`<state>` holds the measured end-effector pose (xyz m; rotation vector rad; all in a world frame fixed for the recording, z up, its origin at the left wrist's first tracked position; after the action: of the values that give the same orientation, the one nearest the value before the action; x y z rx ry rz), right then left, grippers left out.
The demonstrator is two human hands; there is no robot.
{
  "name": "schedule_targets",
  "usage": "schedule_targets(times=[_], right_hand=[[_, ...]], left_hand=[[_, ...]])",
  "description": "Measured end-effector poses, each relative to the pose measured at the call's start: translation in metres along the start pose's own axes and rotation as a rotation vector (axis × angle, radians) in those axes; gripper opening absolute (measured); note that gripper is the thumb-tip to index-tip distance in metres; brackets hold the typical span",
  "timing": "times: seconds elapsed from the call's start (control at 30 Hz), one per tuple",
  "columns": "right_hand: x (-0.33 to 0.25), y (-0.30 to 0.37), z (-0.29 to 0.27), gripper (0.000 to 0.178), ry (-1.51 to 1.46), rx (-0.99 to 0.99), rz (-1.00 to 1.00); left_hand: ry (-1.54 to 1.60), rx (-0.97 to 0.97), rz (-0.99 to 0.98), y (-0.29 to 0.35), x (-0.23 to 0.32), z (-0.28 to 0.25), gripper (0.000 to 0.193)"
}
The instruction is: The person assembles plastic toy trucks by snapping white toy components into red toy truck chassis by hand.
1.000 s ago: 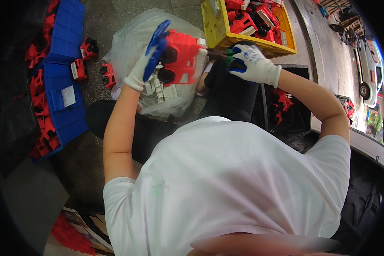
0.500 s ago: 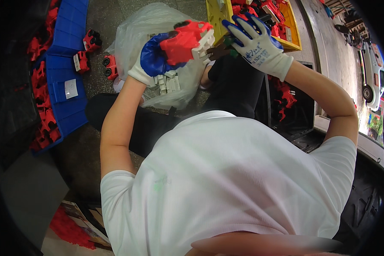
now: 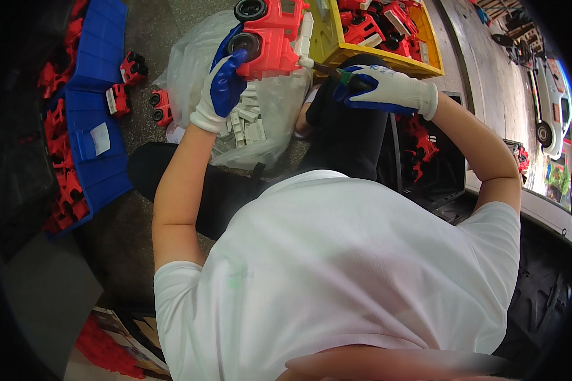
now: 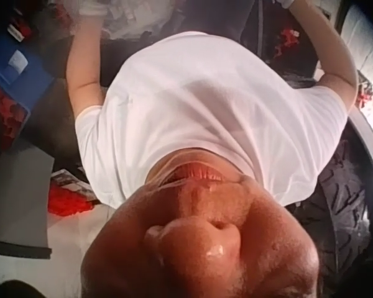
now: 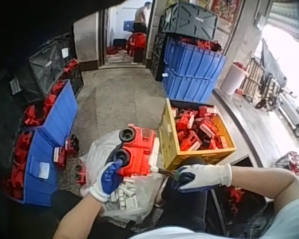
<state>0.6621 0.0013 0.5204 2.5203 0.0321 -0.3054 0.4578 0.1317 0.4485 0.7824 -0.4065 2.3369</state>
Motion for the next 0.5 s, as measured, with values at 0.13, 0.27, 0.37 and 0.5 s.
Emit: schedule_targets(times=[0.13, 0.27, 0.37, 0.5], right_hand=[[0.001, 0.000, 0.001, 0.059, 0.018, -0.065, 0.019], [0.016, -0.002, 0.015, 0.058, -0.016, 0.007, 0.002], [0.004, -0.004, 0.013, 0.052, -0.064, 0.112, -0.172], [0.001, 0.001, 0.017, 0.046, -0.030, 0.015, -0.079]], left_hand=[[-0.280, -0.049, 0.118, -0.005, 0.008, 0.013, 0.060], [-0.247, -0.064, 0.155, -0.008, -0.003, 0.018, 0.062], [-0.272, -0.028, 0.156, -0.003, -0.005, 0.019, 0.063], [-0.409, -0.023, 0.225, -0.002, 0.001, 0.035, 0.070]])
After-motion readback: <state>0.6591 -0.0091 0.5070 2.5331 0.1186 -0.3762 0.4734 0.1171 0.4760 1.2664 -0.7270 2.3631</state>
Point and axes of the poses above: each hand's wrist, its own y-axis away from the middle knuckle, its own z-axis out of the palm, x = y × z, the point moved 8 cm from there along -y, towards the middle knuckle, and after that the axes turned 6 degrees about y, right-handed, at the moved point
